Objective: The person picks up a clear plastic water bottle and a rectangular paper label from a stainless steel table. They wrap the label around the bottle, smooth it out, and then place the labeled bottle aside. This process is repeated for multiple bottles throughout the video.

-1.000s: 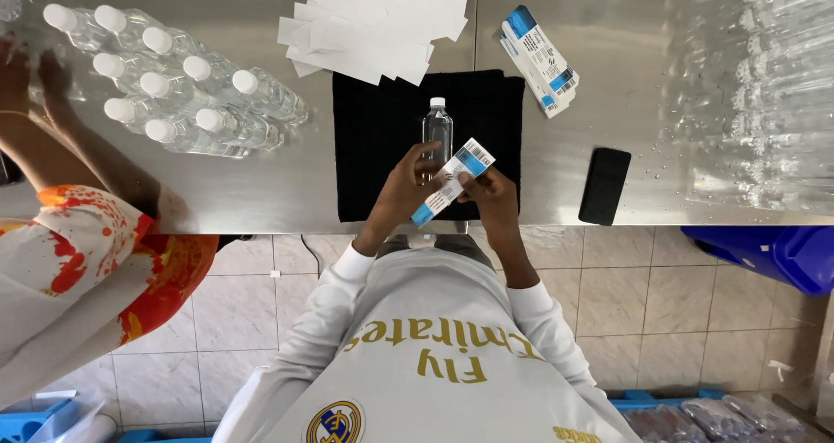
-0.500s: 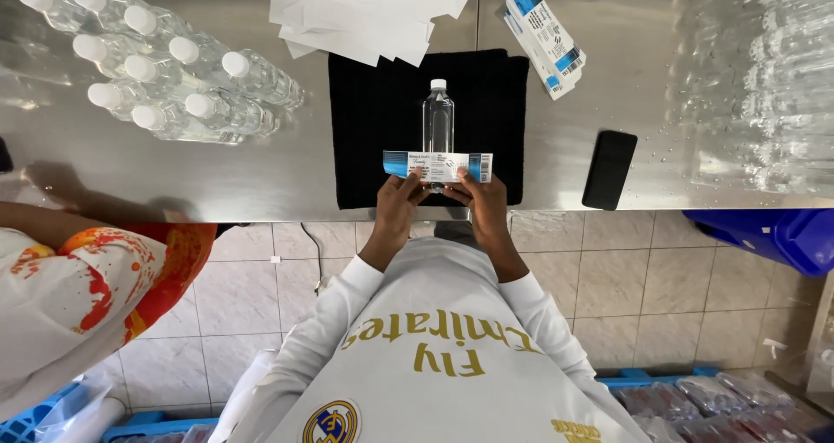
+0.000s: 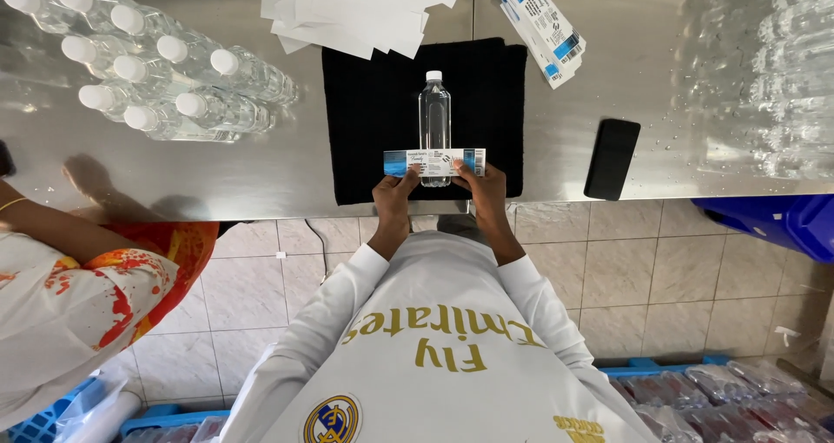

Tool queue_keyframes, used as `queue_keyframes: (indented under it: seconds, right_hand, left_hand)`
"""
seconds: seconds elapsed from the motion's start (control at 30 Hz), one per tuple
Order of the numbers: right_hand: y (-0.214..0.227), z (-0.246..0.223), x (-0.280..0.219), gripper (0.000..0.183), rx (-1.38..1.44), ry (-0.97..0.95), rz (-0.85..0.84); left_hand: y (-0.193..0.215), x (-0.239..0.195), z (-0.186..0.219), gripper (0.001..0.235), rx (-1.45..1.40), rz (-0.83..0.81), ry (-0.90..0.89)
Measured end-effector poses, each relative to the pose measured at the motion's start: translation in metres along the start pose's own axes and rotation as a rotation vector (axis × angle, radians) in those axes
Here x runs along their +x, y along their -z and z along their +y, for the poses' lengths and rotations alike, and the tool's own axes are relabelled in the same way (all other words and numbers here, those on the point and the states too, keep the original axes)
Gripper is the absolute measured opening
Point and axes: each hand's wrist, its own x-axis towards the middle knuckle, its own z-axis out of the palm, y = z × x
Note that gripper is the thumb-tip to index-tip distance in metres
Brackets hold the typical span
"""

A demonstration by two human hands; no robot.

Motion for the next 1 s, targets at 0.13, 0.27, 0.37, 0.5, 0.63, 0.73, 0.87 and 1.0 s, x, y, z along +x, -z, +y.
queue_keyframes:
  seconds: [0.13, 0.27, 0.37, 0.5, 0.63, 0.73, 0.87, 1.0]
  right_hand:
    - [0.000, -0.002, 0.002, 0.042, 0.016, -0.016, 0.005]
    - [0.001, -0.001, 0.003, 0.042, 0.021, -0.006, 0.000]
    - [0.003, 0.003, 0.006, 0.042, -0.002, -0.007, -0.011]
    - [0.003, 0.009, 0.010, 0.040, -0.047, -0.027, -0.013]
    - [-0.001, 0.010, 0.011, 0.039, -0.059, -0.041, -0.006]
    - [-0.001, 0.017, 0.010, 0.043, -0.059, -0.074, -0.009]
    - [-0.003, 0.012, 0.001, 0.069, -0.075, -0.059, -0.064]
    - [-0.020, -0.009, -0.014, 0.106, 0.048, -0.105, -0.100]
  left_hand:
    - [0.004, 0.011, -0.018, 0.036, 0.024, 0.008, 0.007]
    - [-0.002, -0.006, 0.007, 0.038, 0.005, 0.020, 0.011]
    - [-0.006, -0.014, 0.021, 0.041, 0.016, 0.029, 0.028]
    - [-0.004, -0.008, 0.014, 0.043, 0.023, 0.041, 0.043]
    - [-0.014, -0.013, 0.019, 0.045, 0.046, 0.043, 0.027]
    - [-0.022, -0.021, 0.029, 0.046, 0.078, 0.075, 0.012]
    - [-0.022, -0.012, 0.024, 0.039, -0.032, 0.042, -0.010]
    - [-0.019, 0.001, 0.000, 0.042, -0.138, 0.033, 0.027]
